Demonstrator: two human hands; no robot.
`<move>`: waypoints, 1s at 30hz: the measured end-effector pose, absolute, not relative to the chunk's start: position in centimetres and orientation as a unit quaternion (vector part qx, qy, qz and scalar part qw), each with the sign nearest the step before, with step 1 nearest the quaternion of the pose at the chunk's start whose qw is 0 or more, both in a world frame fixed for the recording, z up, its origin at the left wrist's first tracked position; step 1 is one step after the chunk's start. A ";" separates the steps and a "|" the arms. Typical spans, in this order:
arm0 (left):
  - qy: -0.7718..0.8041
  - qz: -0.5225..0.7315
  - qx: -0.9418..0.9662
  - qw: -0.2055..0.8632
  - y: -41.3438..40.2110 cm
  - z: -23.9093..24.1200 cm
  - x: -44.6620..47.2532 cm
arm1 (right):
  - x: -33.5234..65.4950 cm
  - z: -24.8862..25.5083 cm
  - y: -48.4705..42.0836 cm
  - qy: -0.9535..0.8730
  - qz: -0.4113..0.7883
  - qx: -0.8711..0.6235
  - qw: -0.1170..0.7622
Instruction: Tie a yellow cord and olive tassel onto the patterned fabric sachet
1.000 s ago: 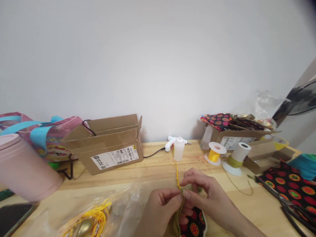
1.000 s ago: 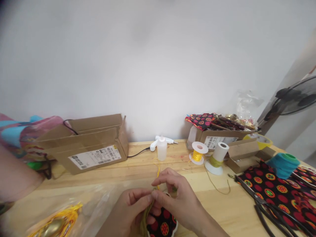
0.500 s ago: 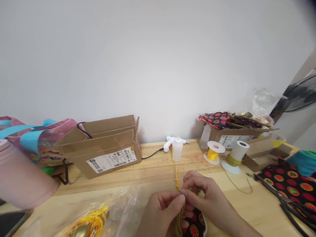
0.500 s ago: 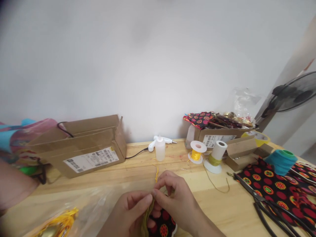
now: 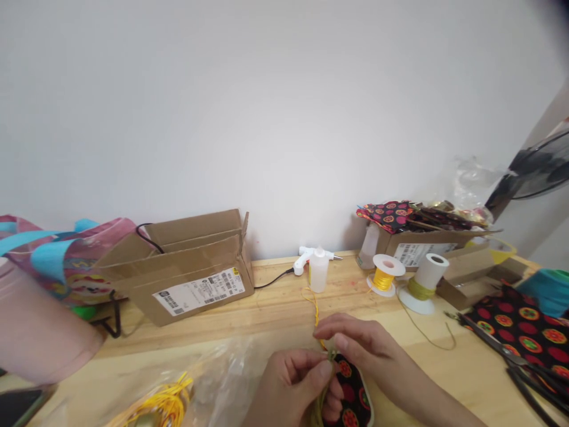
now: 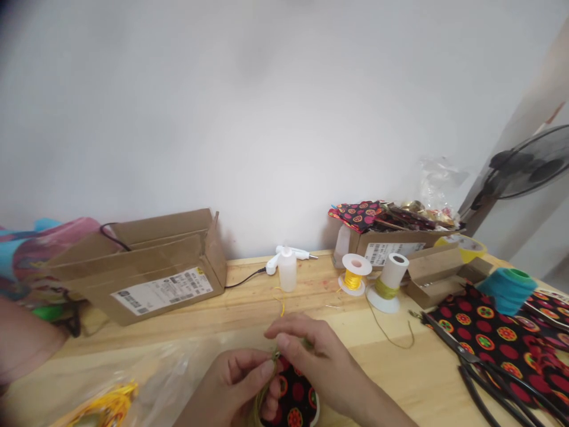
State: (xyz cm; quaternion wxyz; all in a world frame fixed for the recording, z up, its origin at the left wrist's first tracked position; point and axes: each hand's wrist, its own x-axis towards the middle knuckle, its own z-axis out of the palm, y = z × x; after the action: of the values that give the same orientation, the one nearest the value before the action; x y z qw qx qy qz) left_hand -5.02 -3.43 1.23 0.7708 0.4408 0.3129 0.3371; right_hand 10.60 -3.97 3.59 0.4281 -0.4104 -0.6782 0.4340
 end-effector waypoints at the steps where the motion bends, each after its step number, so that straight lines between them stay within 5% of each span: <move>1: 0.311 0.340 0.436 0.773 -3.5 1.3 -5.0 | 10.6 3.8 -4.1 -0.685 0.444 -0.406 0.411; 12: 0.330 0.325 0.424 0.778 -3.5 2.0 -5.1 | 10.8 3.1 -4.0 -0.635 0.543 -0.374 0.403; 30: 0.329 0.313 0.458 0.764 -3.4 1.9 -5.2 | 11.0 2.7 -3.9 -0.652 0.498 -0.415 0.392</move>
State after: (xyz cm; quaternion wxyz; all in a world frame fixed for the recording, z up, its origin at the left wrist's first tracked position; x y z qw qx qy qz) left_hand -5.25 -3.39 1.85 0.7641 0.4577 0.3293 0.3135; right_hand 10.99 -3.86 2.70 0.3923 -0.4152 -0.6525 0.4979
